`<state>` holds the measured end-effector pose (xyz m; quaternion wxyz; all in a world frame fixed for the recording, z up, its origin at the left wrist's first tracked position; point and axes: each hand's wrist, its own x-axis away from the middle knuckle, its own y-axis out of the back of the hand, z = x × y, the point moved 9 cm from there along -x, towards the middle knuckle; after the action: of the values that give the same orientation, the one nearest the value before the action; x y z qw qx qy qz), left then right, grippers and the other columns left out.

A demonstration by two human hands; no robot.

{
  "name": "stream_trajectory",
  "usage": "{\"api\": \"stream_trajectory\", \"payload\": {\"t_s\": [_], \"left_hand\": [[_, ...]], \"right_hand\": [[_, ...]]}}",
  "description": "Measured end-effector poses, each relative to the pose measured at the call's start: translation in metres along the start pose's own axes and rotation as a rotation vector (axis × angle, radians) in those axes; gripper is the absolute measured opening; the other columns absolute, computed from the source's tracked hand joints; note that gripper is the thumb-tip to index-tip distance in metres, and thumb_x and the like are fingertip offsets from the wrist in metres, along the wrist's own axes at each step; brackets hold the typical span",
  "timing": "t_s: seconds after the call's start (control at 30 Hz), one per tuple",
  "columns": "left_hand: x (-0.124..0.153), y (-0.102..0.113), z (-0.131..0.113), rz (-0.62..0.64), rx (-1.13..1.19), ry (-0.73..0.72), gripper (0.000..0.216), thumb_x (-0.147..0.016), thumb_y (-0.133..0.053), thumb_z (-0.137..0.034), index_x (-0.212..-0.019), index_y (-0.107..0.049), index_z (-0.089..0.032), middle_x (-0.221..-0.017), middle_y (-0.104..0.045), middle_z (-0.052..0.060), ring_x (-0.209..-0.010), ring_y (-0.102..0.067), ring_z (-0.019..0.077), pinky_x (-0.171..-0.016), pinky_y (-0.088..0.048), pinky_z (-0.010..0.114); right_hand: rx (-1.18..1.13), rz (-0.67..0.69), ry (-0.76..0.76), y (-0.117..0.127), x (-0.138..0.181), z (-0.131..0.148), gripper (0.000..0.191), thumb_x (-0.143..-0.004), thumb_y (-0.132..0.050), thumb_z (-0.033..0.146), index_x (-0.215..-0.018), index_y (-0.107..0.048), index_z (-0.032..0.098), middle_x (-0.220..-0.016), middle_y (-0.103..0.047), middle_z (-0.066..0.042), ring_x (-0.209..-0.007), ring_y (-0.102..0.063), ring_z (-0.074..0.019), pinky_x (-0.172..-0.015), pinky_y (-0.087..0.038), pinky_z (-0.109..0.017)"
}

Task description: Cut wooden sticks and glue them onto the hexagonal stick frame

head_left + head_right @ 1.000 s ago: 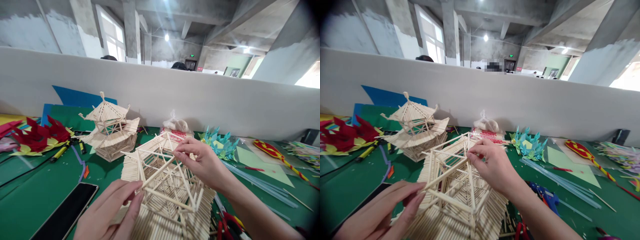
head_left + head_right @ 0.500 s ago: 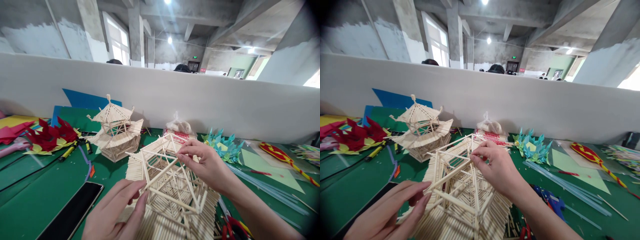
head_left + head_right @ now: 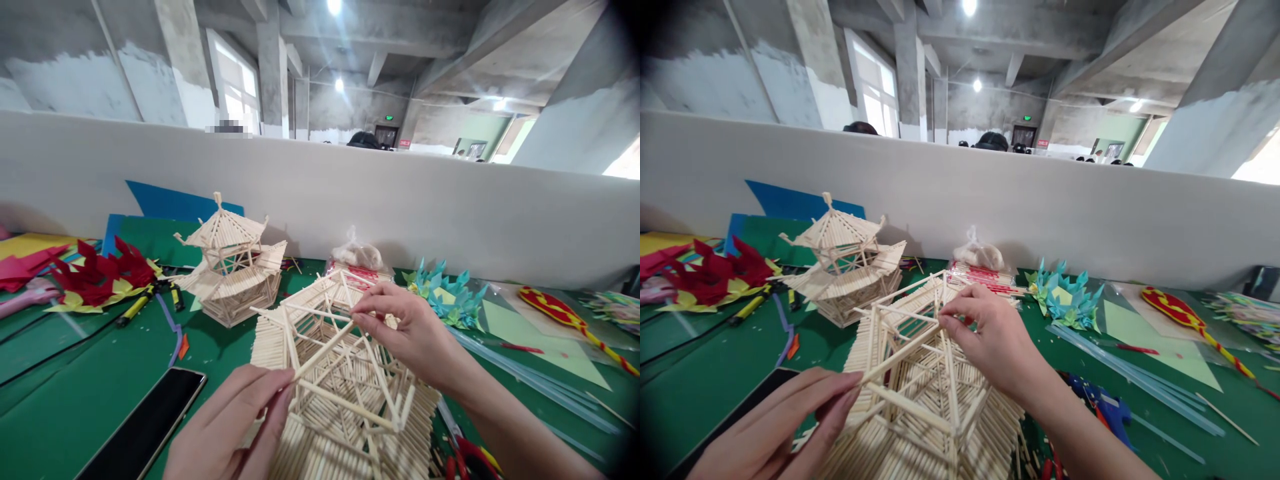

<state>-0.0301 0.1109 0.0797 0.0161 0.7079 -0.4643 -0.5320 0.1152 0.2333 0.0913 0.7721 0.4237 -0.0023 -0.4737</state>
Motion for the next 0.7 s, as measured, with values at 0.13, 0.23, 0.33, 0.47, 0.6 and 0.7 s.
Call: {"api": "stream_trajectory", "payload": {"t_s": [0.13, 0.23, 0.33, 0.47, 0.6, 0.7], "left_hand": [[0.0003, 0.0011, -0.0001, -0.001, -0.005, 0.011, 0.017, -0.079, -0.053, -0.015, -0.094, -0.059, -0.022, -0.086, -0.062, -0.002, -0.074, -0.059, 0.0085, -0.064, -0.048, 0.016], [0.0004, 0.0006, -0.0012, 0.008, -0.002, 0.004, 0.017, -0.079, -0.053, -0.015, -0.094, -0.059, -0.022, -0.085, -0.062, -0.002, -0.074, -0.059, 0.0083, -0.063, -0.048, 0.015], [0.0003, 0.0004, -0.0012, 0.009, -0.007, 0.012, 0.017, -0.080, -0.053, -0.016, -0.094, -0.059, -0.022, -0.085, -0.063, -0.001, -0.074, -0.059, 0.0092, -0.063, -0.049, 0.017], [-0.0009, 0.0004, -0.0029, 0.010, 0.007, 0.006, 0.018, -0.080, -0.051, -0.014, -0.094, -0.059, -0.021, -0.085, -0.062, -0.001, -0.075, -0.059, 0.0077, -0.067, -0.048, 0.014], [-0.0005, -0.0002, -0.0051, 0.041, 0.007, -0.025, 0.019, -0.080, -0.051, -0.012, -0.096, -0.057, -0.020, -0.087, -0.061, -0.001, -0.077, -0.059, 0.0063, -0.069, -0.047, 0.012], [0.0020, -0.0012, -0.0048, 0.074, -0.040, -0.036, 0.021, -0.079, -0.052, -0.012, -0.098, -0.056, -0.021, -0.088, -0.062, 0.000, -0.078, -0.059, 0.0075, -0.070, -0.049, 0.013]], "right_hand": [[-0.007, -0.011, 0.005, 0.0007, -0.0007, 0.0001, 0.011, -0.079, -0.056, 0.019, -0.082, -0.066, 0.024, -0.085, -0.060, 0.000, -0.075, -0.056, -0.0140, -0.065, -0.044, -0.030], [-0.002, 0.001, 0.013, 0.0001, -0.0006, 0.0021, 0.012, -0.080, -0.056, 0.020, -0.083, -0.067, 0.025, -0.084, -0.061, -0.001, -0.075, -0.056, -0.0142, -0.065, -0.044, -0.030], [0.006, 0.024, 0.020, -0.0009, 0.0001, 0.0044, 0.012, -0.080, -0.057, 0.020, -0.082, -0.067, 0.024, -0.083, -0.061, -0.001, -0.075, -0.056, -0.0145, -0.065, -0.043, -0.030], [0.001, 0.030, 0.020, -0.0009, 0.0009, 0.0048, 0.012, -0.080, -0.057, 0.019, -0.082, -0.068, 0.025, -0.083, -0.060, 0.000, -0.075, -0.056, -0.0139, -0.066, -0.043, -0.030], [0.005, 0.023, 0.015, -0.0004, 0.0010, 0.0032, 0.011, -0.080, -0.057, 0.020, -0.081, -0.067, 0.025, -0.084, -0.060, 0.000, -0.076, -0.056, -0.0139, -0.067, -0.043, -0.030], [-0.007, 0.017, 0.017, -0.0001, 0.0007, 0.0029, 0.012, -0.080, -0.057, 0.020, -0.081, -0.067, 0.026, -0.084, -0.060, 0.000, -0.076, -0.056, -0.0139, -0.066, -0.043, -0.029]]}}
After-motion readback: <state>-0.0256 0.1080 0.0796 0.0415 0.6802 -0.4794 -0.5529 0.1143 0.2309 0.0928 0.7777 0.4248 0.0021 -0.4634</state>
